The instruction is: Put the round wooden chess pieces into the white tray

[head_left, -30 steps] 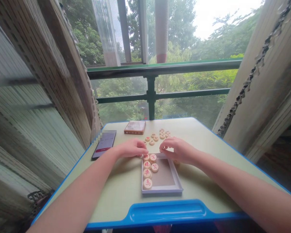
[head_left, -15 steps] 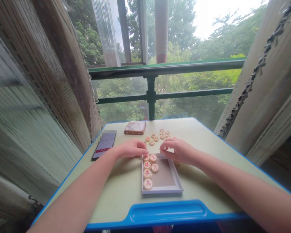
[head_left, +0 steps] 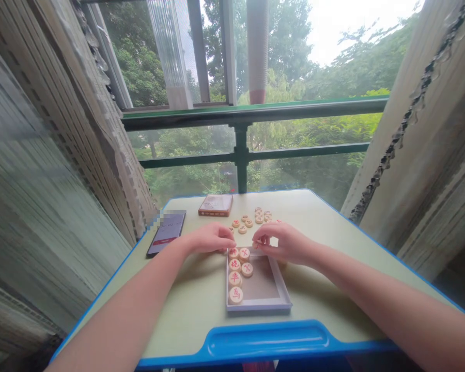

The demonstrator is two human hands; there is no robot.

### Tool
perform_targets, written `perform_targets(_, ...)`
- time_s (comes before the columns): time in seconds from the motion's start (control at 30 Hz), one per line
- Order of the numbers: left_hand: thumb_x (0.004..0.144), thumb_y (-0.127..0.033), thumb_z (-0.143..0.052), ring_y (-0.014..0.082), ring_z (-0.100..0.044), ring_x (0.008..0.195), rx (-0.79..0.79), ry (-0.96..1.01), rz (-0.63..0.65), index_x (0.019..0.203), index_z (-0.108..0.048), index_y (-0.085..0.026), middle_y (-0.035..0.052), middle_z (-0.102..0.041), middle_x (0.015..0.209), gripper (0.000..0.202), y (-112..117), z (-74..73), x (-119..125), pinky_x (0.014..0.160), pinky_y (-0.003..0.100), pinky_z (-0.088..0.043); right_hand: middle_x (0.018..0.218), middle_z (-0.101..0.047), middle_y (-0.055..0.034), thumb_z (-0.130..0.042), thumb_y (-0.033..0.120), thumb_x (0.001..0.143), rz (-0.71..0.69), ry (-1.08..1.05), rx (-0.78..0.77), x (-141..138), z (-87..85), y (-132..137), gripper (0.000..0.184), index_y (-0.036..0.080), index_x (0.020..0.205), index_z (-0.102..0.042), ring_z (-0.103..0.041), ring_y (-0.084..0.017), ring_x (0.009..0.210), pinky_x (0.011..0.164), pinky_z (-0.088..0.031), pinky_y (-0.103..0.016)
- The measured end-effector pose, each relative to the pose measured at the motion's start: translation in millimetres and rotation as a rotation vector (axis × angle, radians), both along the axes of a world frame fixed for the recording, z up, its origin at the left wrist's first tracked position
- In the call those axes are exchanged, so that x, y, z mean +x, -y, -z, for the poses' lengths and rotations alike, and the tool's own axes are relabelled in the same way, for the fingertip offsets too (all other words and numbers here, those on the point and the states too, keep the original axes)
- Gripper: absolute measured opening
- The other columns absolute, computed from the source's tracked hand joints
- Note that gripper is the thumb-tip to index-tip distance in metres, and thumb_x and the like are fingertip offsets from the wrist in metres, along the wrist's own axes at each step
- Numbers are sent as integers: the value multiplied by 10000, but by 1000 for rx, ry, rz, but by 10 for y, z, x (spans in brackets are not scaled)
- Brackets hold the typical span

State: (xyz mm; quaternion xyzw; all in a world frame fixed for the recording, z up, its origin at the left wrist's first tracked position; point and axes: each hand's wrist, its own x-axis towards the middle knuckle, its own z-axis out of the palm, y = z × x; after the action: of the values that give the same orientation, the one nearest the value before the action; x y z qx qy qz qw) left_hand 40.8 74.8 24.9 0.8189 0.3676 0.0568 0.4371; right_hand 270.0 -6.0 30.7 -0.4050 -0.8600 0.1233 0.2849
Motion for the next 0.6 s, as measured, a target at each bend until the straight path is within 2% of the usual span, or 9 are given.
perform_targets(0.17,694,-415,-593,147,-536,661,8,-11,9,812,-659,-148,23,-615,712,300,17,-22,2,625,251,-414,789,-674,-15,-572,74,709,-95,60,-59,-25,-69,73,178,179,819,-665,-583,-124,729,725,-462,-252)
perform_targets(0.37,696,-419,-589,147,-533,665,14,-9,14,821,-659,-142,28,-614,714,312,15,-6,4,614,247,-407,729,-675,-31,-618,154,731,-106,189,-40,-46,-75,103,119,185,807,-705,-555,-159,792,732,-451,-267)
perform_targets(0.6,707,-418,-583,145,-528,671,31,-11,24,821,-658,-144,23,-606,717,306,63,-45,5,616,245,-401,747,-663,-50,-613,216,777,-91,230,32,-21,-64,100,142,190,857,-727,-530,-154,727,705,-433,-278)
